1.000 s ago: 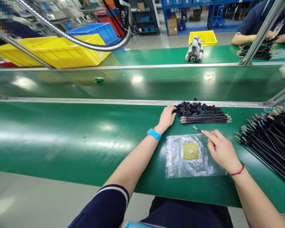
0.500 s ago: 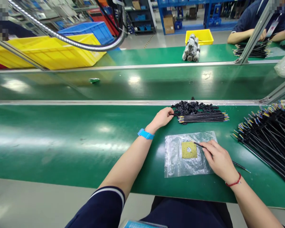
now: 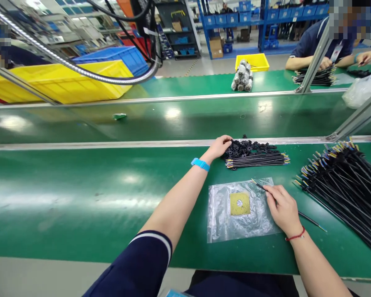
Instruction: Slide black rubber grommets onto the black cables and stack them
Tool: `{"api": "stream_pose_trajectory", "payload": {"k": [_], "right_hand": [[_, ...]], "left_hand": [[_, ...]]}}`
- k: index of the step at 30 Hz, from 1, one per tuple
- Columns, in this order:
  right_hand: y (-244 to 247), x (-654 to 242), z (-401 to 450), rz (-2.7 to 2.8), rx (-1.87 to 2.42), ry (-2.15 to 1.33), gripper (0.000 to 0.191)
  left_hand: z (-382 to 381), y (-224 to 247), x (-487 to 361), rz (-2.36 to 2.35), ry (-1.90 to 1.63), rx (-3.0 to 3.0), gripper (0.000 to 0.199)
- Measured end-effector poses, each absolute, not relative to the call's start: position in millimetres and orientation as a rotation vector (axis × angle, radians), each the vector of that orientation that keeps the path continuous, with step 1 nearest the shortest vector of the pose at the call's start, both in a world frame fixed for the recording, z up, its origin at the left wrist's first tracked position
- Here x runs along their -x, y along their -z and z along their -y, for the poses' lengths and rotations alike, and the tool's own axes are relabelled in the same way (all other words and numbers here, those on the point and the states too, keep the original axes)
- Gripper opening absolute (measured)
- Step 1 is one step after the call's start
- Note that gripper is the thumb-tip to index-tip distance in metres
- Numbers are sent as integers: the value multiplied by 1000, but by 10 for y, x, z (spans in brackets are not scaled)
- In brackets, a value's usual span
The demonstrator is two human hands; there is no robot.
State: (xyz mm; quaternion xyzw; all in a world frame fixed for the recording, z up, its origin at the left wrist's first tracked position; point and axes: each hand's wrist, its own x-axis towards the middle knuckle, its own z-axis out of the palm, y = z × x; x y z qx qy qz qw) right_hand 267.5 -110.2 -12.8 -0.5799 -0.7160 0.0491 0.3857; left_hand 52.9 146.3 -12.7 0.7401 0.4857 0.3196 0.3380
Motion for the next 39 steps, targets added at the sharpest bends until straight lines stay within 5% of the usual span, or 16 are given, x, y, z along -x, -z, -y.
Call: {"api": "stream_pose_trajectory", "payload": {"k": [14, 30, 39], "right_hand": [[115, -2586, 1132, 1848, 1439, -207, 22], [154, -2561, 1014, 1813, 1521, -121, 26], [130, -2574, 1015, 1802, 1522, -162, 25]], "left_hand": [[-1291, -135, -508, -1327, -831, -2018, 21], [-2109, 7, -1357, -1323, -175, -2306, 29], [-2068, -214, -1062, -1328, -378, -2151, 15]]}}
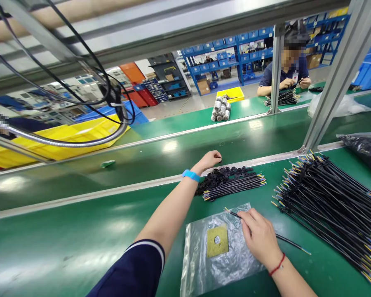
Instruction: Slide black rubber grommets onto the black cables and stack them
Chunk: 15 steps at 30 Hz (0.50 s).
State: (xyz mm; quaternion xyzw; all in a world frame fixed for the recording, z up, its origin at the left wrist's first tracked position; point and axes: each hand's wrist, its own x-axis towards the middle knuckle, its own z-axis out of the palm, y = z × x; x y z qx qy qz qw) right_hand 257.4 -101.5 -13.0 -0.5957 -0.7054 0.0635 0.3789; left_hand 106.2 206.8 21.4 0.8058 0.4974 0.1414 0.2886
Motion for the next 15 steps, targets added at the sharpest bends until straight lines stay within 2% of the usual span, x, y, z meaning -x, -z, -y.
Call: {"api": "stream_pose_trajectory", "payload": {"k": [4, 10, 15], "right_hand": [[119, -2587, 1022, 1824, 1527, -177, 26], [143, -2573, 1068, 2023, 1588, -183, 32], [132, -2474, 1141, 2295, 1581, -195, 34]], "left_hand": [[-1801, -301, -595, -1318, -505, -2005, 8], [-1231, -241, -79, -1351, -671, -1799, 14], [-666, -186, 28, -1377, -807, -1620, 22]]}}
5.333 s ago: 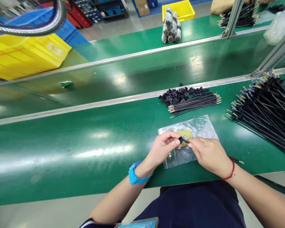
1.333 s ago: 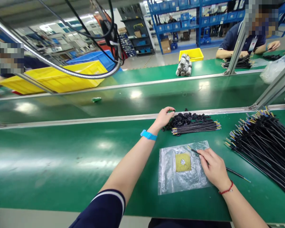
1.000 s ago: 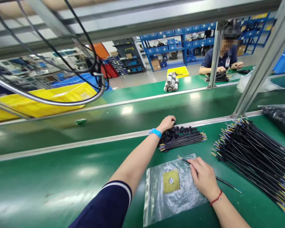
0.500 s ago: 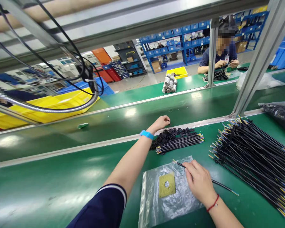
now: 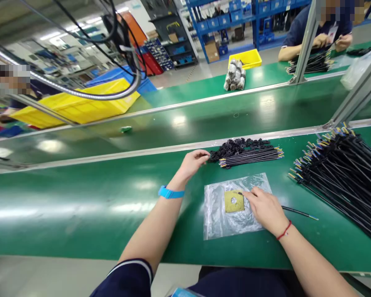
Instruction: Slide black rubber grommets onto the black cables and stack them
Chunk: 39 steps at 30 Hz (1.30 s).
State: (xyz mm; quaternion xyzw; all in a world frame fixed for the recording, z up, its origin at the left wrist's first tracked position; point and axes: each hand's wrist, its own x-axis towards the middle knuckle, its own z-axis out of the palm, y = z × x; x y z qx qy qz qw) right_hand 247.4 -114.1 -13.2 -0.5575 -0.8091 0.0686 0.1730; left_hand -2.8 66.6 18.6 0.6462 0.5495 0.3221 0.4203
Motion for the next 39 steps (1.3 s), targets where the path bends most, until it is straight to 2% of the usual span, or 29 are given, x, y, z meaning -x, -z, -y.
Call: {"api": "stream_pose_trajectory", "payload": {"k": [7, 12, 16, 19, 29, 36, 39], "right_hand": [[35, -2410, 1145, 2501, 1757, 10, 30], [-53, -2477, 1167, 2336, 1711, -218, 30], [-250, -2451, 1292, 2051, 1540, -443, 29], [-404, -2351, 1379, 1943, 1477, -425, 27], [-416, -2221, 1411, 2179, 1520, 74, 27], [-481, -2290, 1360, 2117, 1593, -145, 28], [-493, -2287, 1343, 2069, 1621, -138, 28]], "left_hand": [[171, -192, -241, -1047, -954, -1085, 26], [376, -230, -324, -940, -1006, -995, 18], [448, -220, -353, -838, -907, -815, 22], [523, -253, -372, -730, -791, -733, 26], [575, -340, -329, -709, -778, -785, 24], [567, -335, -294, -786, -720, -1057, 24], [573, -362, -282, -786, -678, -1084, 24]]}}
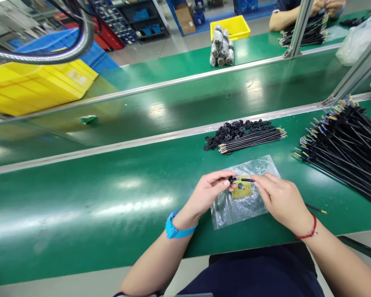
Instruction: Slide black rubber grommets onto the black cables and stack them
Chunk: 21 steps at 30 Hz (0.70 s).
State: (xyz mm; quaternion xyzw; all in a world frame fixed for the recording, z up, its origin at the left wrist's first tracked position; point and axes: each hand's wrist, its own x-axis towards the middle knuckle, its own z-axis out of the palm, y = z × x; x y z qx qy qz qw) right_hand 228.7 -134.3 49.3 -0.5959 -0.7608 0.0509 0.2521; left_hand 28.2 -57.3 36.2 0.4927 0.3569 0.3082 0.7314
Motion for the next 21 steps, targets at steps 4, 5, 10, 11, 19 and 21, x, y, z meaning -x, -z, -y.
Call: {"api": "stream_pose_trajectory", "payload": {"k": [4, 5, 10, 11, 19, 21], "right_hand": [[-486, -2234, 1362, 2059, 1673, -12, 29], [-482, -2220, 1370, 2063, 1683, 36, 29], [-452, -2187, 1395, 2080, 1679, 219, 27], [-447, -2189, 1395, 2082, 1679, 235, 27], [-453, -2194, 1378, 2096, 1576, 383, 23], [-471, -2189, 1379, 2097, 1550, 416, 23]], "left_hand": [[583, -365, -292, -788, -676, -1070, 23], [585, -359, -298, -790, -680, -1064, 23], [596, -318, -323, -804, -662, -1026, 26], [599, -316, -326, -806, -651, -1019, 27], [585, -347, -322, -790, -606, -950, 30], [579, -345, -318, -778, -565, -901, 31]]}}
